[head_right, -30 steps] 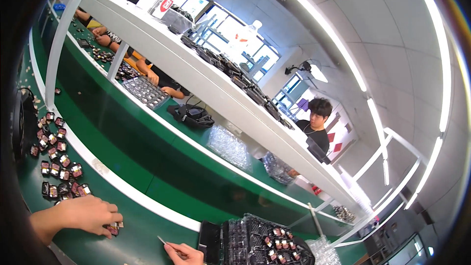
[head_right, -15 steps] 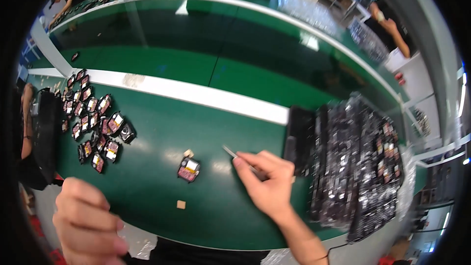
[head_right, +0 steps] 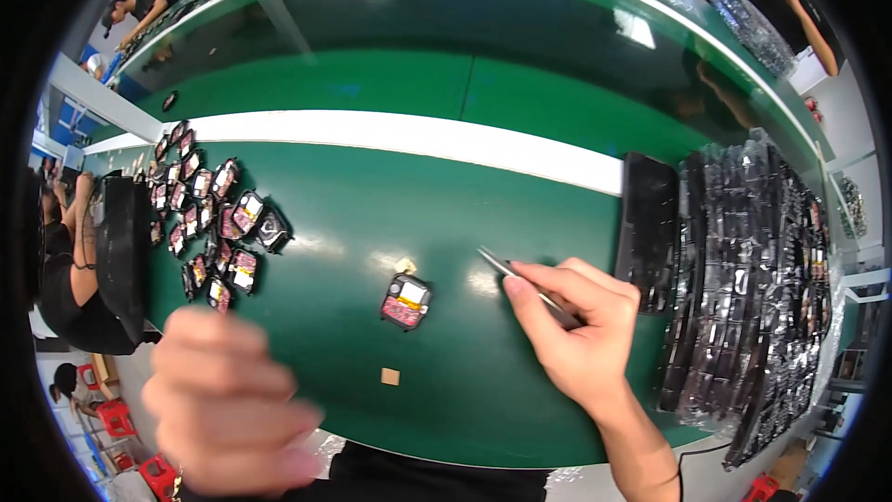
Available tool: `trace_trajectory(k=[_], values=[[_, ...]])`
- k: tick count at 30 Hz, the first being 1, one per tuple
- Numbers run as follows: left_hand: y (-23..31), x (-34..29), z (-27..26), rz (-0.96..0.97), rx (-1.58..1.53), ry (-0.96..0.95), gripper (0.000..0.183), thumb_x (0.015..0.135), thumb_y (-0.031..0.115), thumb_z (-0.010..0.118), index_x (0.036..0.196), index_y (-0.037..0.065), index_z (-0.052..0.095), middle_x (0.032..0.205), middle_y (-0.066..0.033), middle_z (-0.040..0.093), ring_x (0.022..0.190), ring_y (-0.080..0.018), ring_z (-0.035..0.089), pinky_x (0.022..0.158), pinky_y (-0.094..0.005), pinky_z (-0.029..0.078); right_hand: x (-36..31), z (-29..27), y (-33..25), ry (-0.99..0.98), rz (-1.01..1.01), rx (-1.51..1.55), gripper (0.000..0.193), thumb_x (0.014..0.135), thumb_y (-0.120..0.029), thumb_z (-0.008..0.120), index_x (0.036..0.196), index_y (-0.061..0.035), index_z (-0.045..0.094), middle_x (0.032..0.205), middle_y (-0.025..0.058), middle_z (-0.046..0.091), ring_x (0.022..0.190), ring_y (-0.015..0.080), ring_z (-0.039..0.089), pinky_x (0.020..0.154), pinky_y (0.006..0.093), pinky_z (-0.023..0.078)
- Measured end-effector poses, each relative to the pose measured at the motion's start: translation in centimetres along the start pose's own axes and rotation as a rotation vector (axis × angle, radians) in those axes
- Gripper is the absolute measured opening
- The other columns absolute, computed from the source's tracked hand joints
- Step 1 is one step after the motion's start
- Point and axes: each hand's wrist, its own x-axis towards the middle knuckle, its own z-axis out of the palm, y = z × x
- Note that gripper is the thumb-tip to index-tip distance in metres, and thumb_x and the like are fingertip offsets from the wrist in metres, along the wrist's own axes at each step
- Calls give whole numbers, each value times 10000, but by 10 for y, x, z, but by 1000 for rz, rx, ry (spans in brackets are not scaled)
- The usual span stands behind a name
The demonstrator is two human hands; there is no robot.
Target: Assembling small internal electronic components into a casing using tweezers on an assembly line.
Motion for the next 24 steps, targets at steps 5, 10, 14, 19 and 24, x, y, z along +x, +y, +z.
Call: trace_trajectory(k=[5,10,14,19,24], values=[[-40,-1,2,-183,58,-662,499,781,81,779,1278,99,820,1368,-52,771,1100,-267,726,793,-375,535,3,1,-5,0,24,24,143,923,3,870,1065,24,868,715,9,687,569,18,466,515,239,303],[-67,-26,15,-197,20,-762,554,841,142,856,1385,85,769,1422,-37,746,1173,-281,708,909,-405,540,7,-3,-6,-23,-13,-11,134,931,-1,865,1059,35,861,714,13,684,578,16,482,520,231,311],[-69,-18,16,-351,-8,-733,708,785,348,951,1400,54,759,1355,-79,733,1133,-305,692,937,-426,536,5,-1,-1,12,-9,38,139,919,12,867,1054,42,858,704,15,677,576,19,484,521,231,313],[-74,-19,7,-401,19,-778,680,762,324,970,1355,46,786,1234,-85,685,1056,-311,646,938,-426,508,5,-2,0,-7,-30,21,137,908,28,860,1043,46,853,690,23,661,564,32,491,519,235,316],[-68,-18,19,-493,23,-666,631,757,264,979,1314,34,792,1220,-104,684,1048,-310,649,908,-426,517,4,-2,1,4,-38,30,138,895,41,854,1033,47,849,683,28,656,559,39,502,518,238,329]])
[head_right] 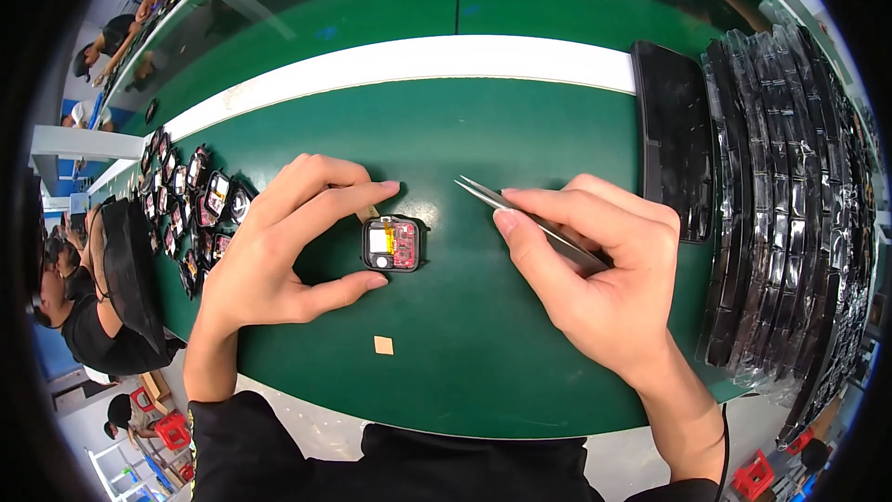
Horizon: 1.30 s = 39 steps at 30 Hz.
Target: Assembling small internal electronic components into a casing using tweezers on an assembly line.
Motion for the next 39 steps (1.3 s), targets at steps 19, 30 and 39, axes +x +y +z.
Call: trace_trajectory(k=[19,30,39], values=[[0,-2,11,19,-99,-45,602,732,357,997,1224,51,837,974,-60,759,868,-225,679,808,-369,393,-7,8,-13,-228,-143,-11,161,805,100,842,951,34,831,668,47,650,477,90,515,442,269,359],[-3,1,10,50,-55,-46,677,680,412,1007,1212,29,841,924,-53,756,789,-210,648,779,-360,389,-9,12,-10,-201,-174,-69,214,784,93,852,983,15,865,662,27,671,479,52,522,447,240,340],[1,3,10,-19,-47,-41,638,690,435,1011,1170,51,839,858,-22,739,737,-179,637,734,-342,382,-12,13,-6,-120,-278,-114,296,742,62,886,1031,1,880,722,27,687,489,71,551,444,243,389]])
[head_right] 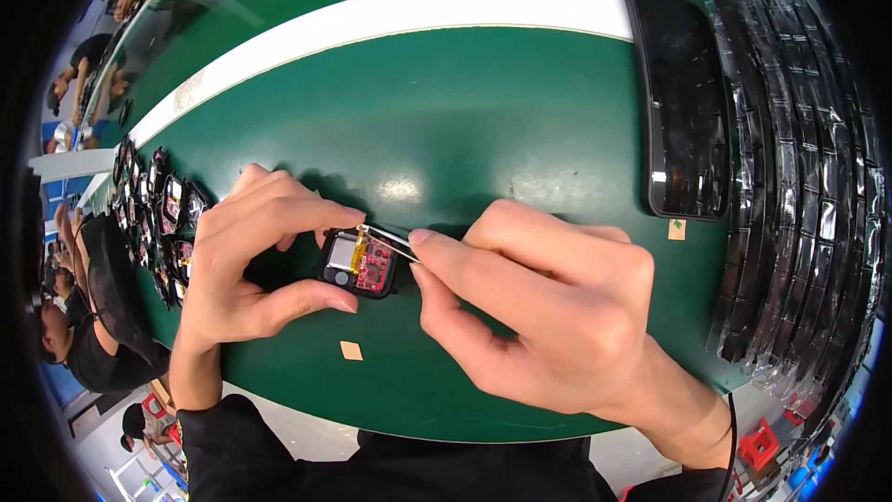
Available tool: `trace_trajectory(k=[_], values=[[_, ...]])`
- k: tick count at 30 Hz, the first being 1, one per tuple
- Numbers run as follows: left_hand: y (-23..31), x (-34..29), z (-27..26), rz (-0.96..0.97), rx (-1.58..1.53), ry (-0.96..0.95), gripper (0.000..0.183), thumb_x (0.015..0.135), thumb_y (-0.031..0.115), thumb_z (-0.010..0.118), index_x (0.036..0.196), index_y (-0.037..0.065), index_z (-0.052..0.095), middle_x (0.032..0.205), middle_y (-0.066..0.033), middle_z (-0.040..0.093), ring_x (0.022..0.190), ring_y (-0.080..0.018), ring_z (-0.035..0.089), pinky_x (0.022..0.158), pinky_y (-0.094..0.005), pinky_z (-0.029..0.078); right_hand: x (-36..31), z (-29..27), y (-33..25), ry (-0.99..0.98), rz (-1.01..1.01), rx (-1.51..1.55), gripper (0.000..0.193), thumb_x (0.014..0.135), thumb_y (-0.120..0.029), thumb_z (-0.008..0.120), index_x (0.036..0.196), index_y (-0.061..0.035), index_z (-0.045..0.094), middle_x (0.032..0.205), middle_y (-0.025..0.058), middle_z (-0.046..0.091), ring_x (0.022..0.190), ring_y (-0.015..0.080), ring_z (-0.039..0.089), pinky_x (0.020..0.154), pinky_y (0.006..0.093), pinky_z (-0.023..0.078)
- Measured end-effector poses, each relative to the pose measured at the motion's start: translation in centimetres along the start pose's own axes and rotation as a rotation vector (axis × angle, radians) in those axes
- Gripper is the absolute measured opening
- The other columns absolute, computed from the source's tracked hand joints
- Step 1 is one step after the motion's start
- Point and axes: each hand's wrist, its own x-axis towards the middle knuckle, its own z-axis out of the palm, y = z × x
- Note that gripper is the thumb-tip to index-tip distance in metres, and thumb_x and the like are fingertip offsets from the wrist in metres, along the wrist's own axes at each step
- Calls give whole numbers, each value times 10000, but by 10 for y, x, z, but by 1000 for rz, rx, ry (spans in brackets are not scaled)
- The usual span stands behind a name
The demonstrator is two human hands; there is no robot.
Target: Assembling small internal electronic components into a casing using tweezers on an assembly line.
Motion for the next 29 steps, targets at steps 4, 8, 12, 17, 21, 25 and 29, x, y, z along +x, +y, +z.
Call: trace_trajectory(k=[4,8,12,17,21,25,29], values=[[-2,-1,2,28,-4,22,637,700,438,1006,1178,53,837,871,-22,749,743,-177,647,730,-341,385,-1,3,3,4,-48,-16,301,738,65,894,1033,3,878,749,34,697,510,97,590,447,256,413],[-3,0,1,34,-5,15,630,707,448,999,1174,57,839,903,-31,767,737,-177,641,729,-342,386,-1,8,4,28,-95,-26,290,757,88,896,1036,8,875,754,39,703,529,121,624,460,265,440],[-10,0,-6,15,-73,-61,652,711,489,984,1180,60,844,979,-52,800,699,-173,587,729,-344,373,0,4,-1,11,-62,8,261,787,96,885,1034,11,876,741,43,706,530,111,621,462,259,429],[-16,0,-10,21,-150,-79,676,727,533,966,1187,53,848,1030,-73,813,686,-161,554,732,-333,358,6,-8,-2,-128,123,140,228,819,92,865,1031,12,880,701,52,714,547,92,618,486,255,406],[-17,0,-9,43,-158,-85,678,739,538,964,1188,44,847,1039,-77,815,694,-158,564,729,-328,357,7,-10,-3,-150,154,167,229,823,93,860,1035,11,880,702,56,719,554,95,625,496,256,409],[-16,1,-10,40,-133,-94,674,744,535,964,1188,43,846,1043,-75,817,715,-158,585,725,-326,363,7,-8,-4,-144,149,159,223,829,89,860,1035,9,881,703,57,720,550,96,626,491,258,405],[-14,2,-12,59,-73,-123,660,752,529,963,1199,57,847,1060,-71,823,778,-154,637,724,-330,380,7,-8,-4,-143,138,146,225,831,90,858,1037,4,882,712,61,733,549,108,631,489,263,411]])
